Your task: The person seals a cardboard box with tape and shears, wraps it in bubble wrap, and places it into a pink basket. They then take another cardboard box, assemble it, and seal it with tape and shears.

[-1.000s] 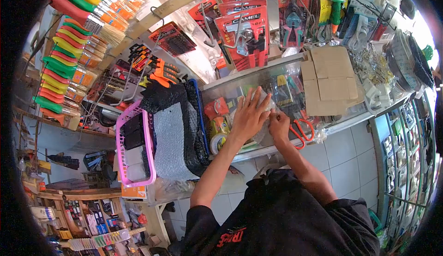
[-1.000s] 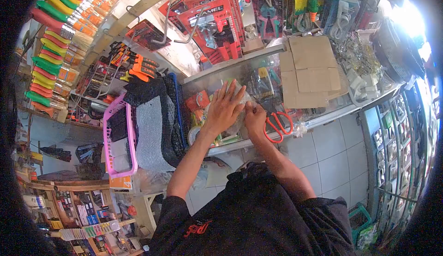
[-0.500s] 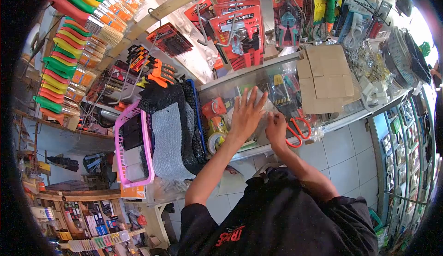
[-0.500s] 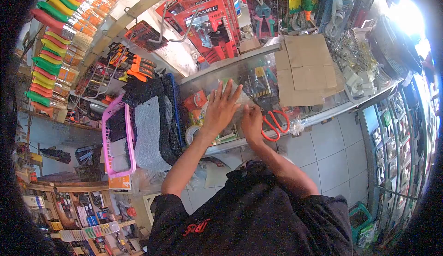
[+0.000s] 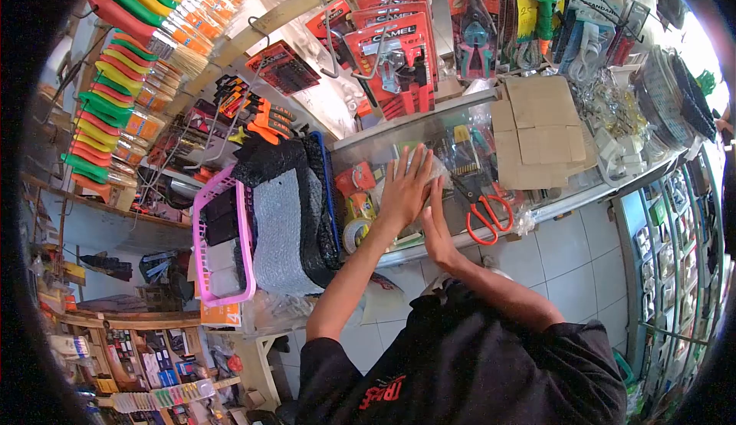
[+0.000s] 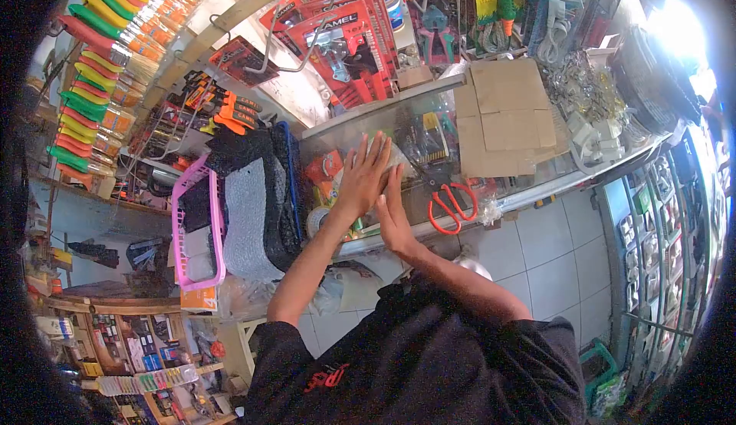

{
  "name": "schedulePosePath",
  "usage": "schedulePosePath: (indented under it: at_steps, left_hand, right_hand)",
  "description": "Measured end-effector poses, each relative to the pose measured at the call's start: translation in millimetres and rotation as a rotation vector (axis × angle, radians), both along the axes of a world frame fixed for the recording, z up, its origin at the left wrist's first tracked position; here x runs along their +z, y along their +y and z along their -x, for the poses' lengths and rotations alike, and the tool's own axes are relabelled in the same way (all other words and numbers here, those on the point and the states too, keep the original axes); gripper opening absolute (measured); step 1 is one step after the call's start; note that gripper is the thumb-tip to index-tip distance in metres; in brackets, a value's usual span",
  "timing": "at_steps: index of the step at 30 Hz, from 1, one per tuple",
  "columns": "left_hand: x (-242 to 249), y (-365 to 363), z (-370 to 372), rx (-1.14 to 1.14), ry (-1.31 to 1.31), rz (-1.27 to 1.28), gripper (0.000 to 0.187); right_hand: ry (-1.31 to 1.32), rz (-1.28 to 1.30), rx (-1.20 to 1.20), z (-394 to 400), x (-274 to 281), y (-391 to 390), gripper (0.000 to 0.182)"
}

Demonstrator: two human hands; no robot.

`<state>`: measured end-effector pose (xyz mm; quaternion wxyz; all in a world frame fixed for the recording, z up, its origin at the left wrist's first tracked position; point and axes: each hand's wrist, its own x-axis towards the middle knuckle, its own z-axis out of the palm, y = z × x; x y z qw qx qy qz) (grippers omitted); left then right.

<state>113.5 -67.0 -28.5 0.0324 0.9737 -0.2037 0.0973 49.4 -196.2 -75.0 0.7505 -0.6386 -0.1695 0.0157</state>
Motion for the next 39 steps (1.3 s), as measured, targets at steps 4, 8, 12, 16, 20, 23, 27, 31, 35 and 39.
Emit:
schedulePosePath:
  at_steps: [4, 8, 12, 16, 20, 23, 27, 31, 35, 39]
  left_hand:
    - [3.6, 1.0, 2.3, -0.016, 0.055, 0.056, 0.073]
    - [-2.7, 11.9, 1.1, -0.079, 0.07, 0.16, 0.068]
    - [3.3, 14.9, 16.1, -0.058, 0.079, 0.183, 0.067]
    - [14.4, 41.5, 21.5, -0.077, 0.266, 0.362, 0.074]
    - [24.2, 31.5, 30.3, 0.089, 0.114, 0.813, 0.067]
    - [10.1, 27.2, 28.4, 0.131, -0.012, 0.794, 0.069]
    - [-0.7, 32.2, 26.7, 0.09, -0.01, 0.187, 0.071]
    - [5.8, 25.2, 30.8, 0.09, -0.014, 0.041, 0.071]
    - [3.9, 21.3, 31.6, 0.124, 0.014, 0.037, 0.072]
    - [6.9, 3.1, 35.3, 0.195, -0.022, -0.083, 0.072]
  right_hand:
    - [0.014, 0.022, -0.006, 0.1, -11.1, 8.4, 0.083]
    - [0.06, 0.068, 0.025, -4.7, -12.8, 11.1, 0.084]
    - [0.133, 0.11, 0.078, -13.8, -12.4, 3.9, 0.084]
    - [0.064, 0.206, 0.088, -17.8, -24.8, 4.8, 0.083]
    - [0.128, 0.319, 0.08, -19.9, -12.8, 10.6, 0.08]
    - [0.118, 0.388, 0.078, -20.1, -17.8, 13.8, 0.079]
    - [0.086, 0.578, 0.063, -22.2, -15.5, 17.6, 0.079]
    - [0.064, 0.713, 0.072, -23.5, -11.8, 12.8, 0.078]
    - [0.075, 0.713, 0.096, -26.8, -9.9, 6.8, 0.077]
    - [0.064, 0.756, 0.159, -27.7, -3.4, -6.3, 0.074]
